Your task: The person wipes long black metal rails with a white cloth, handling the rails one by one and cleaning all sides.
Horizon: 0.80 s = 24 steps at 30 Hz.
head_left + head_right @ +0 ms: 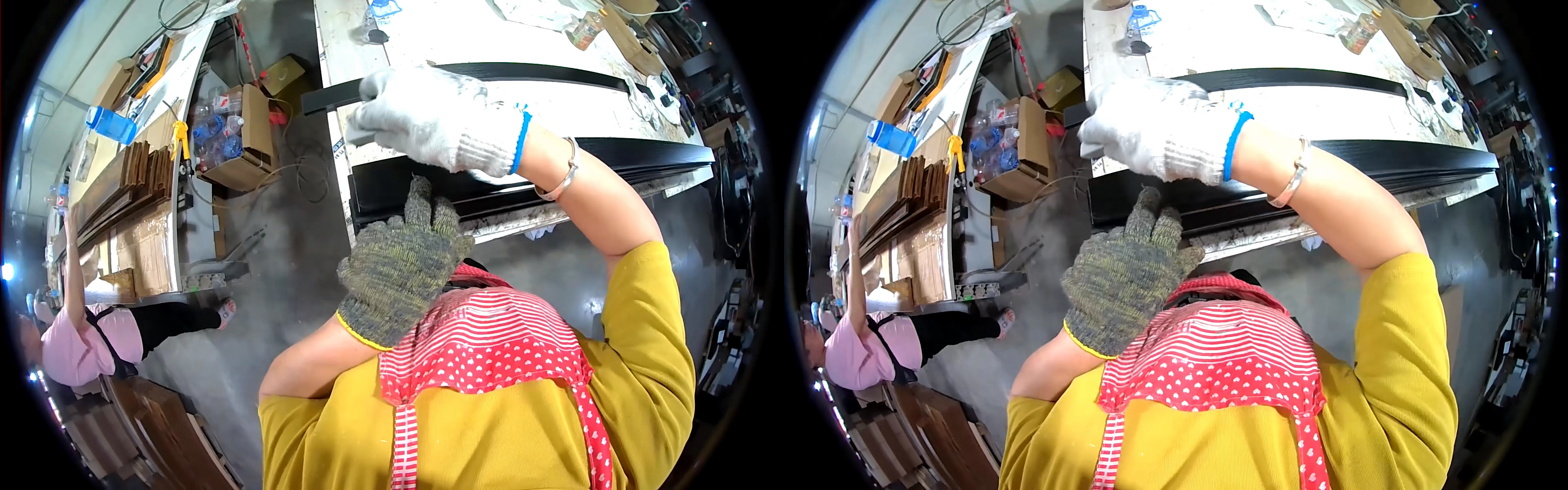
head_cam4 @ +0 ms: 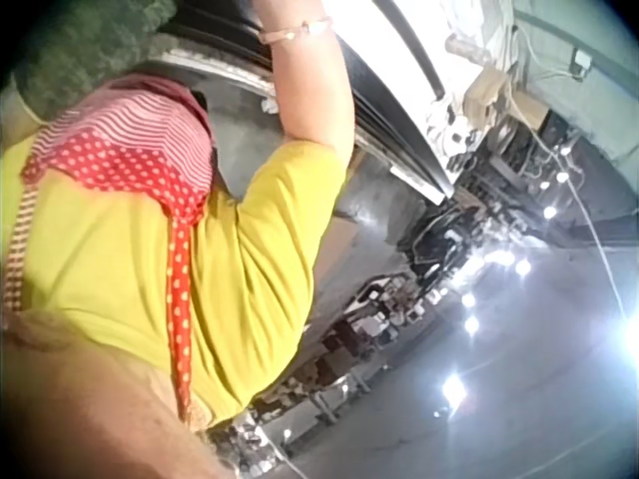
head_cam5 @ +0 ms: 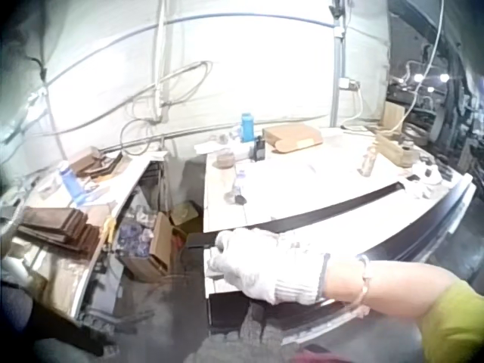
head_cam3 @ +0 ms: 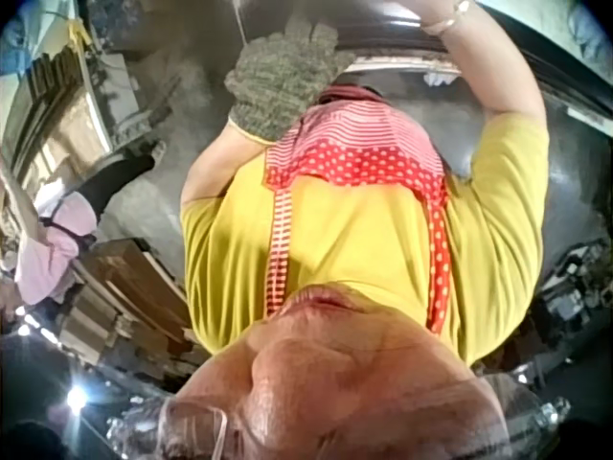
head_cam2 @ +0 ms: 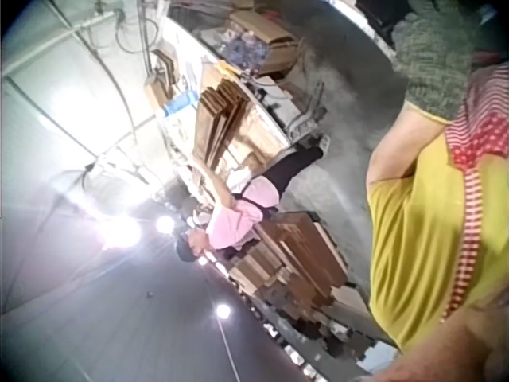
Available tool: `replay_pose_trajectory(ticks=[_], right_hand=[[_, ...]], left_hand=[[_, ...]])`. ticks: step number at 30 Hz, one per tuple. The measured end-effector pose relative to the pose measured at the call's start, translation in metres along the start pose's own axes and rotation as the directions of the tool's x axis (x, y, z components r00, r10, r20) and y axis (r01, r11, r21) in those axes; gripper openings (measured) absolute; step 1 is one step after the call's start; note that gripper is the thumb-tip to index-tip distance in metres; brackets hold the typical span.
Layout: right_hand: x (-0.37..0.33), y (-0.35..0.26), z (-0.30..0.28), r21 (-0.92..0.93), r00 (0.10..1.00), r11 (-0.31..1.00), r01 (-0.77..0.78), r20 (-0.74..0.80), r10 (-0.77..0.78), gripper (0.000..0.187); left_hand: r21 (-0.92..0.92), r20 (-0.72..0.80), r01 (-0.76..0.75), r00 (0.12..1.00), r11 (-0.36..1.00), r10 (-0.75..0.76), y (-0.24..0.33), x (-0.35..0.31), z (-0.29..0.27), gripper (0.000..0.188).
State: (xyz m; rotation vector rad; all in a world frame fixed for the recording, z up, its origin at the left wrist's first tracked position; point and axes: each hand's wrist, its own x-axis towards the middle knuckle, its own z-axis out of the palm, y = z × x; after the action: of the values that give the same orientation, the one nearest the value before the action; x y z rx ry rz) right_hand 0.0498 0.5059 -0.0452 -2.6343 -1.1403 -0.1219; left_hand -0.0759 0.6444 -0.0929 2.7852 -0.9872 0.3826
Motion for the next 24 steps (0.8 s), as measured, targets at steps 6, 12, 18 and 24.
replay_pose_trajectory(ticks=[6,12,18,24], right_hand=[[-0.036,-0.016,-0.002,0.133,0.961,0.968,-0.213,-0.15,0.232,0.028],[-0.085,0.012,-0.004,0.135,0.943,0.949,-0.285,-0.137,0.302,0.027],[-0.16,0.045,-0.038,0.112,0.863,0.872,-0.476,-0.133,0.488,0.03],[-0.224,0.089,-0.05,-0.063,0.794,0.806,-0.588,-0.237,0.56,0.024]], left_hand=[[-0.034,0.075,0.038,0.997,0.999,-0.035,0.0,0.004,-0.003,0.049],[-0.018,0.207,0.072,0.976,0.997,-0.067,0.003,0.007,-0.011,0.046],[0.043,0.199,-0.081,0.977,0.996,0.071,0.001,0.014,-0.021,0.051],[0.015,0.157,0.06,0.986,0.998,-0.061,0.017,0.044,-0.04,0.04]])
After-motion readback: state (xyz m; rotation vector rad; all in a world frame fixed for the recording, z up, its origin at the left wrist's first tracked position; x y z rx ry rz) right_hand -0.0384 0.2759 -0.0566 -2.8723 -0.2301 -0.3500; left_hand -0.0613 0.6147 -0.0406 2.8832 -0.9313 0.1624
